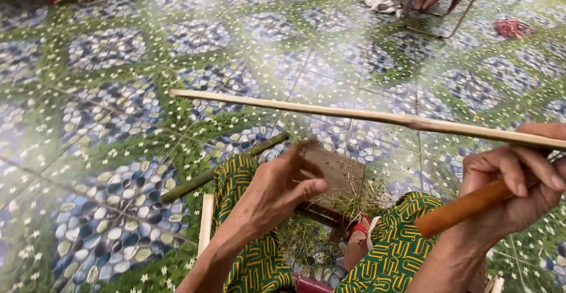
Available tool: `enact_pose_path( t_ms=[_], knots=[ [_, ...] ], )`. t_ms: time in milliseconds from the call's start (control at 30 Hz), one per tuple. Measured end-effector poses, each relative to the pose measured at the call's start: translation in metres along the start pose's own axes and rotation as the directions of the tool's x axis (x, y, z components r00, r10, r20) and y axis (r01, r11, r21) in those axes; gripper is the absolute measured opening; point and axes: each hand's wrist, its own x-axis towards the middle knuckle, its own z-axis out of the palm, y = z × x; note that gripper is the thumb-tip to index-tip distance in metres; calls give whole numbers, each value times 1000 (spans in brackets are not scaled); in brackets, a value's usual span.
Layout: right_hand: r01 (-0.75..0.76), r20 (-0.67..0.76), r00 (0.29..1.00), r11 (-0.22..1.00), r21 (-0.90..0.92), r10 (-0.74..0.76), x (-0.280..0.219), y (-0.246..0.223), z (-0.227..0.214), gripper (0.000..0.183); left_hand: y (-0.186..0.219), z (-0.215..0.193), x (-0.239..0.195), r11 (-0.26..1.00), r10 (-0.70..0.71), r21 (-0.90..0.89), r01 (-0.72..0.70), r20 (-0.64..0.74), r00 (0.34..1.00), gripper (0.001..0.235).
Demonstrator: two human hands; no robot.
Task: The person sits on a low stool and uses a knife to split a long bamboo pole into thin strips. They repeatedly position the bamboo on a small wooden block between their legs, strike it with the knife to split it, and then peel away the resulting strips.
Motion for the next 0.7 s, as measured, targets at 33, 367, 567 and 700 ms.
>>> enact_pose_path(
  t_ms=[33, 367, 567, 700],
  knots=[
    [-6, -19, 1000, 990, 139, 9, -3, 4, 10, 7, -5, 2, 2, 958, 63, -278, -68, -26, 998, 77],
    [-163, -198, 950, 925, 342, 241, 3, 59, -18, 19, 26, -23, -17, 587, 240, -563, -582, -566, 789, 32],
    [-569, -711, 622, 813, -122, 328, -44, 113, -71, 24, -14, -48, -43, 646, 183, -375, -665, -769, 612, 31],
    [-690, -846, 325, 717, 94, 423, -121, 129, -174, 28, -19, -44, -24, 763, 168, -303, -571, -760, 628, 29]
  ],
)
